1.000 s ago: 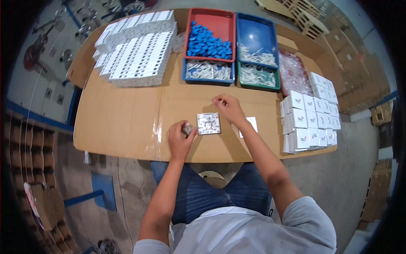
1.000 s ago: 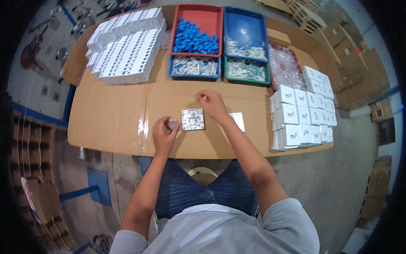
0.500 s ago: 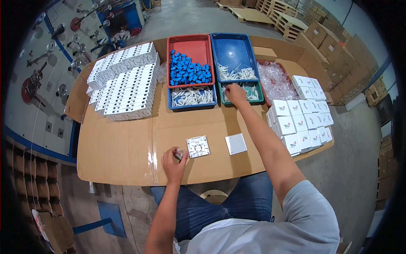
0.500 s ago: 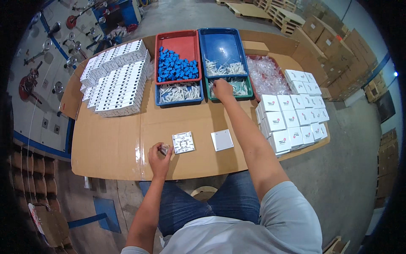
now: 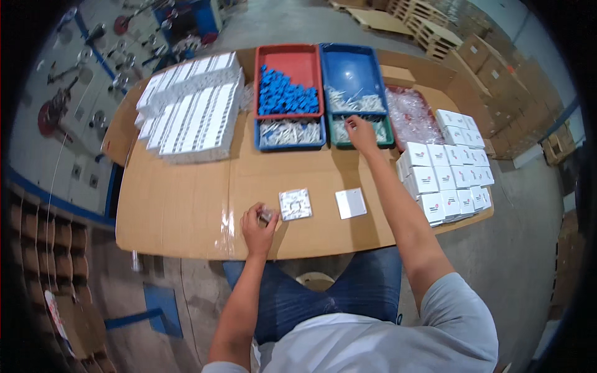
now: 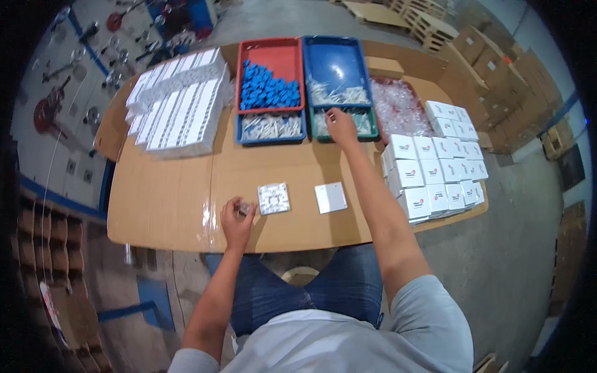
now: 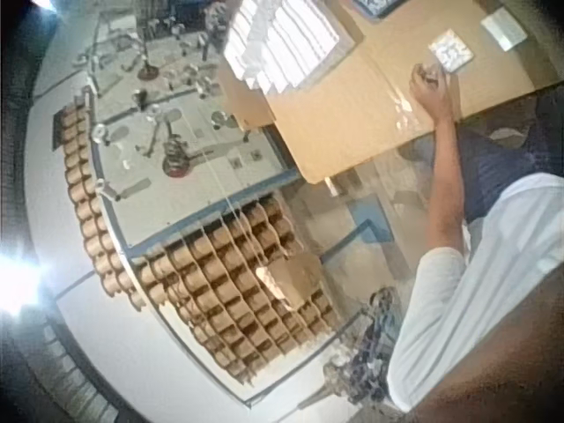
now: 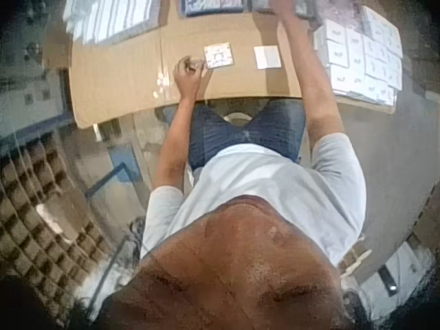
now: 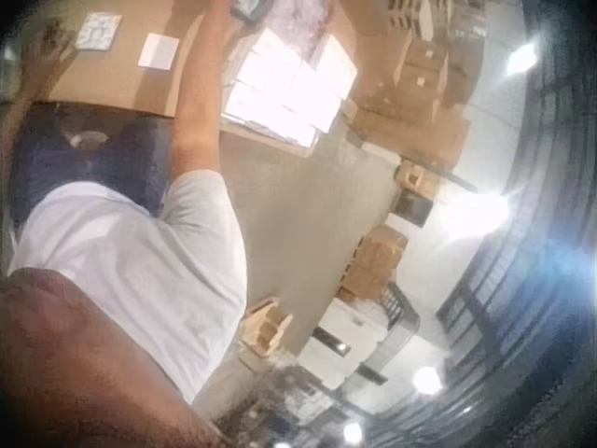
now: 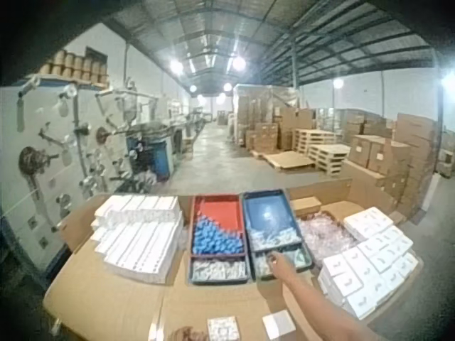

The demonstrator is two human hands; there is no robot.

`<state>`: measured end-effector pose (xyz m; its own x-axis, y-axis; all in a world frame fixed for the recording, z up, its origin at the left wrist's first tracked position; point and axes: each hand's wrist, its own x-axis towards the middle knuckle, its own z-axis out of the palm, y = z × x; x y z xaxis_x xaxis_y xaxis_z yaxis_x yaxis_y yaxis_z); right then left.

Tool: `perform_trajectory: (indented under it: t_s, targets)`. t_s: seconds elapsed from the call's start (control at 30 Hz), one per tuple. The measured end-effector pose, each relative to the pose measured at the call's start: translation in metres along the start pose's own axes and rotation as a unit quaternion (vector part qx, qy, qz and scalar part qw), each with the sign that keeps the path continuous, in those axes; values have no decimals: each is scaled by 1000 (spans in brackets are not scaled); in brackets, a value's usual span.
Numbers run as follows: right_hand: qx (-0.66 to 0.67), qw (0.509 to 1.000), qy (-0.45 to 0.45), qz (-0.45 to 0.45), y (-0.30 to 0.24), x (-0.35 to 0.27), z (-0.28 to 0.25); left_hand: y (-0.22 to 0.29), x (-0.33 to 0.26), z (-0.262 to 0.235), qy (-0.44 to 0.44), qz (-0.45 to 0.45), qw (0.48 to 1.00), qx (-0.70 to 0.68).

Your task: Packaging small plastic components into cardboard boxes at a factory workbench.

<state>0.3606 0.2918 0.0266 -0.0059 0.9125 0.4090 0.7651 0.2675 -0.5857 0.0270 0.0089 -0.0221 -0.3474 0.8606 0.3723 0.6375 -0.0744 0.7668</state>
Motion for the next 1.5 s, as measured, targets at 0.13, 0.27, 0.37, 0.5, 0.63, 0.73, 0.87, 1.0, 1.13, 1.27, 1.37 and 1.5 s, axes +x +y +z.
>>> perform_trajectory:
  t_s: [0.13, 0.27, 0.37, 0.5, 0.63, 0.73, 0.87, 1.0, 1.13, 1.27, 1.37, 1.5]
  targets:
    - [204, 972, -110, 49, -70, -62, -3, 5, 3, -14, 25, 22, 999, 0]
    - [222, 963, -154, 15, -124, -151, -13, 23, 6, -17, 6, 73, 997, -12]
    - [303, 932, -198, 4, -178, -193, -31, 29, 1, -27, -25, 132, 991, -4]
    - [285, 918, -270, 53, -208, -215, -47, 58, -14, -41, -1, 109, 993, -44]
    - [314, 904, -281, 70, -218, -222, -52, 75, -26, -49, -14, 122, 991, -50]
    - [300, 916, -265, 27, -230, -227, -53, 79, -30, -53, -22, 126, 990, -52]
    - [349, 895, -277, 7, -235, -234, -49, 83, -35, -59, -18, 118, 991, -61]
    - [322, 894, -310, -15, -230, -230, -63, 99, -33, -67, -67, 20, 989, -127]
    - [290, 881, -368, -71, -215, -216, -72, 120, -27, -80, -153, -70, 966, -196]
    - [315, 866, -389, -17, -217, -210, -92, 107, -30, -76, -216, -125, 910, -331]
    - [300, 874, -381, -12, -206, -214, -98, 110, -33, -70, -238, -213, 874, -367]
    - [315, 875, -357, 83, -212, -219, -113, 123, -45, -60, -148, -209, 876, -409]
